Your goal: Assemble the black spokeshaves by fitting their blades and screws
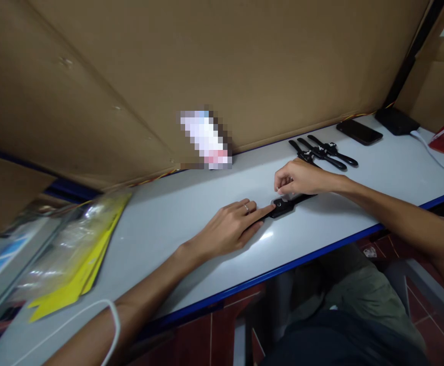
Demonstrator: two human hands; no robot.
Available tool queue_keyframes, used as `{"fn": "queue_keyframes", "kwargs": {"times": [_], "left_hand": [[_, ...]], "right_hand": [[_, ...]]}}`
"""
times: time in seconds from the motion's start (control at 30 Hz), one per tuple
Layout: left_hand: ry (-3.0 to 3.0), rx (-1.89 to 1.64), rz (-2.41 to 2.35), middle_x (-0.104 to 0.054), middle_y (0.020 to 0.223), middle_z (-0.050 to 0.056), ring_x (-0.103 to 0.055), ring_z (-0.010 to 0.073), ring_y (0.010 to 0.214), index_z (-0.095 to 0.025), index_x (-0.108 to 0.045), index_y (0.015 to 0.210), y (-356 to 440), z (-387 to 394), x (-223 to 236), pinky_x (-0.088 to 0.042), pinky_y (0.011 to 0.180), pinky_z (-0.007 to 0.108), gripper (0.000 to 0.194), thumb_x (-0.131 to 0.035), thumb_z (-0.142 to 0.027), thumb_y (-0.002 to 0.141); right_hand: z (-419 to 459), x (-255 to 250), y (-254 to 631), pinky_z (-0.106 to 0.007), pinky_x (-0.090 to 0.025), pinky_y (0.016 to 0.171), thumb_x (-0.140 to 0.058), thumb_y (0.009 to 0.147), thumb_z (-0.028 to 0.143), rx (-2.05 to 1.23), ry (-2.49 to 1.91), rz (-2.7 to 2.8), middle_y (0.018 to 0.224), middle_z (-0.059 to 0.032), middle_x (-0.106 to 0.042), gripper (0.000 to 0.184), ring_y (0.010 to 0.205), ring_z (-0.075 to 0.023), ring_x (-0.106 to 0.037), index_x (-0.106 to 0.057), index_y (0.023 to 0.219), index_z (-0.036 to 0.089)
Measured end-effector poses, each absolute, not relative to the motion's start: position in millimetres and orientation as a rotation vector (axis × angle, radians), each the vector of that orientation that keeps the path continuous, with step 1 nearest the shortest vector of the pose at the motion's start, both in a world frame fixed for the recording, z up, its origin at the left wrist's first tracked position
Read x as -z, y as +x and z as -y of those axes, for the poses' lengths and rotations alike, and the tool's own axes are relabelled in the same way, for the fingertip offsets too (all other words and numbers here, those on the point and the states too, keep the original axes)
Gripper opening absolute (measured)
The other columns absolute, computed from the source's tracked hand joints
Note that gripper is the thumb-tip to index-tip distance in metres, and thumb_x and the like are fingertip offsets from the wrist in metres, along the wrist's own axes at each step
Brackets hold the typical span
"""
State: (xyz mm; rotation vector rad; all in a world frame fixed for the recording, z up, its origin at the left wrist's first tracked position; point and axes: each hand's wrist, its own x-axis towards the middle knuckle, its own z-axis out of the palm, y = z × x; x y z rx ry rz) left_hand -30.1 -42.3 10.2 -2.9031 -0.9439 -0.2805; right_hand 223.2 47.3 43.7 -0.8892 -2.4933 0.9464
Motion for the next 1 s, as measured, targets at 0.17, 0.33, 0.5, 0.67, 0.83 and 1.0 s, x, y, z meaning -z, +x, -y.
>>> {"fn": "queue_keyframes", "kwargs": {"times": [0.17,0.33,0.5,0.67,0.83,1.0], "left_hand": [[-2.891,0.284,0.929,-0.059,0.090,0.005,-0.057,0.0202,0.081,-0.018,-0.050,0.147,-29.9,42.2,-10.4,-0.054,0.071,0.035,0.042,-0.035,-0.031,0.110],[-2.898,0.275,0.942,-0.058,0.089,0.005,-0.057,0.0203,0.081,-0.020,-0.048,0.149,-30.0,42.3,-10.8,-0.054,0.071,0.035,0.043,-0.035,-0.030,0.109],[-2.900,0.259,0.948,-0.059,0.089,0.005,-0.058,0.0205,0.081,-0.020,-0.049,0.148,-30.1,42.1,-10.7,-0.054,0.071,0.036,0.043,-0.035,-0.031,0.109],[-2.892,0.277,0.979,-0.064,0.095,0.007,-0.062,0.0215,0.086,-0.017,-0.044,0.148,-29.4,43.0,-11.6,-0.056,0.075,0.037,0.044,-0.035,-0.035,0.110],[-2.919,0.292,1.102,-0.067,0.100,0.009,-0.067,0.0225,0.088,-0.014,-0.053,0.129,-28.3,43.6,-13.0,-0.057,0.076,0.038,0.037,-0.032,-0.037,0.110],[-2.909,0.288,1.078,-0.066,0.096,0.008,-0.066,0.0224,0.086,-0.015,-0.058,0.112,-28.0,42.8,-13.1,-0.056,0.074,0.038,0.032,-0.031,-0.032,0.110]], "right_hand": [[-37.0,-46.0,219.0,-0.023,-0.040,0.051,-0.069,0.080,0.016,-1.164,-0.786,2.484,0.060,0.0031,-0.067,0.005,0.049,-0.0100,-0.057,-0.068,0.075,0.016],[-37.3,-43.8,218.0,-0.022,-0.041,0.052,-0.070,0.081,0.017,-1.160,-0.794,2.541,0.058,0.0039,-0.064,0.005,0.051,-0.0091,-0.057,-0.070,0.076,0.015],[-37.8,-43.9,218.8,-0.023,-0.041,0.054,-0.069,0.082,0.017,-1.159,-0.790,2.581,0.058,0.0037,-0.065,0.006,0.052,-0.0090,-0.056,-0.072,0.078,0.015],[-35.6,-45.6,217.4,-0.024,-0.040,0.060,-0.069,0.082,0.015,-1.128,-0.789,2.581,0.059,0.0037,-0.066,0.006,0.055,-0.0093,-0.058,-0.070,0.076,0.015],[-33.5,-44.2,215.6,-0.024,-0.041,0.063,-0.069,0.080,0.012,-1.131,-0.817,2.540,0.060,0.0033,-0.066,0.006,0.060,-0.0111,-0.062,-0.067,0.076,0.015],[-34.8,-40.8,214.0,-0.024,-0.037,0.060,-0.071,0.079,0.013,-1.053,-0.881,2.522,0.064,0.0025,-0.067,0.006,0.060,-0.0107,-0.058,-0.068,0.074,0.015]]}}
